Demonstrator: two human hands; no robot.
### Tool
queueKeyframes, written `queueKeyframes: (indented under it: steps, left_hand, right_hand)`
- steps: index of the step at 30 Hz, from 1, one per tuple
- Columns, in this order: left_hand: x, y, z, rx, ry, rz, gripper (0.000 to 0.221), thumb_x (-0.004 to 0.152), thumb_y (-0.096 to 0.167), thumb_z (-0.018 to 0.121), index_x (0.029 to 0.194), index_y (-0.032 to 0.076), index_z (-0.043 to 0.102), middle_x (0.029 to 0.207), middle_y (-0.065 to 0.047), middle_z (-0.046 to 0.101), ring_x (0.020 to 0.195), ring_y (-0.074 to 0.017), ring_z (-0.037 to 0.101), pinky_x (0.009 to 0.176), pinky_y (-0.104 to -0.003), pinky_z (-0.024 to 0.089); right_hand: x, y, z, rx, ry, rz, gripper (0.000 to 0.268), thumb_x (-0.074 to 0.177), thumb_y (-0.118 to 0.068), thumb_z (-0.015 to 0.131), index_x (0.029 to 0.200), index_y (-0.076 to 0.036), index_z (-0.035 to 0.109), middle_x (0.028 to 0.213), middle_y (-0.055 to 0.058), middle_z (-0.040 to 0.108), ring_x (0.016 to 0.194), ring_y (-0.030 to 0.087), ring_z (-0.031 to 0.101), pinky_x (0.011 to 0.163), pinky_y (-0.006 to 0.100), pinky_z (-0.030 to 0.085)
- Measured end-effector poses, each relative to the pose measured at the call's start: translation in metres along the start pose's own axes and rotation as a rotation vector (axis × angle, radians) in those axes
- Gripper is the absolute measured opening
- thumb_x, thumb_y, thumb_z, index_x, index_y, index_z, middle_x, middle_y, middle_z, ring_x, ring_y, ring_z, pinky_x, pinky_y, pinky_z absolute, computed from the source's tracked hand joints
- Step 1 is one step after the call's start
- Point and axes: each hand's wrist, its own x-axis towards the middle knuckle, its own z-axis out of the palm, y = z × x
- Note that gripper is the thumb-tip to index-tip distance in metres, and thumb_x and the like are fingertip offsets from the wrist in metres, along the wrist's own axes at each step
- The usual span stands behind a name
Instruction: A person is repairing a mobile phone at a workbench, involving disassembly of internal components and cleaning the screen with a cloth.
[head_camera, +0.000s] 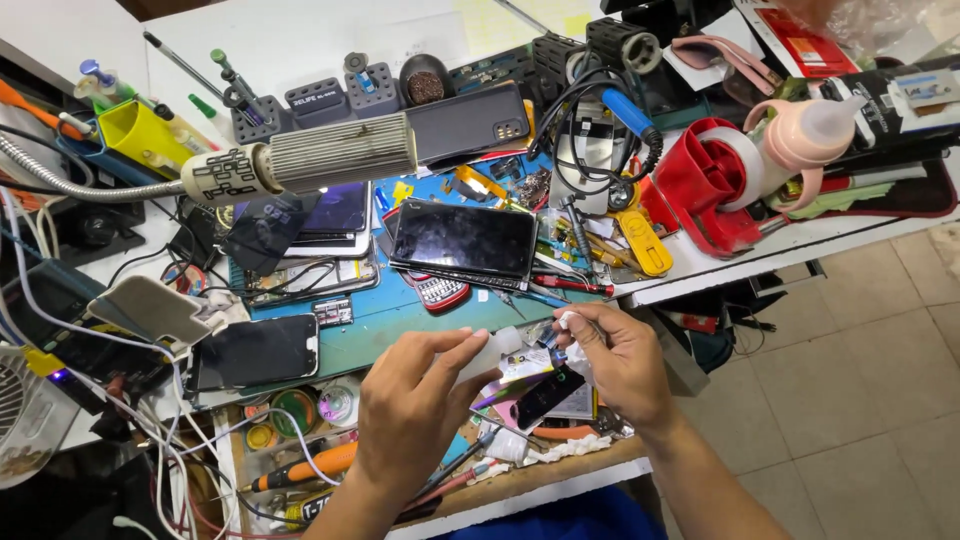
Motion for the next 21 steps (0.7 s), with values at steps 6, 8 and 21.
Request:
queueKeyframes:
  steps: [6,8,21]
  left_hand:
    - [-0.0005,0.0001,0.0003,0.018,0.001,0.001,0.037,0.090,0.023,0.084,0.121,0.012,0.067,0.108,-0.008,0.071,0.084,-0.0243,0.068,0.066,-0.036,0.054]
    - [-0.0006,0.0005,0.0001,0.004,-0.005,-0.002,0.034,0.092,0.023,0.081,0.121,0.011,0.068,0.108,-0.009,0.070,0.085,-0.0253,0.068,0.069,-0.037,0.054]
    - [0.0005,0.0035,0.0007,-0.014,0.004,-0.011,0.031,0.094,0.022,0.078,0.120,0.010,0.068,0.106,-0.009,0.070,0.086,-0.0255,0.069,0.070,-0.037,0.054]
  right_hand:
    - [0.0002,-0.0001,-0.0008,0.022,0.010,-0.006,0.024,0.099,-0.015,0.061,0.109,0.001,0.077,0.090,0.011,0.079,0.080,0.016,0.075,0.080,0.030,0.065]
    - [0.0004,-0.0020,-0.0013,0.002,0.013,-0.003,0.024,0.099,-0.015,0.061,0.109,0.000,0.077,0.092,0.010,0.079,0.080,0.016,0.075,0.079,0.029,0.064]
    - [-0.0023,0.0007,-0.0017,0.004,0.012,-0.020,0.024,0.099,-0.016,0.062,0.108,0.000,0.077,0.090,0.011,0.079,0.079,0.016,0.076,0.079,0.029,0.064]
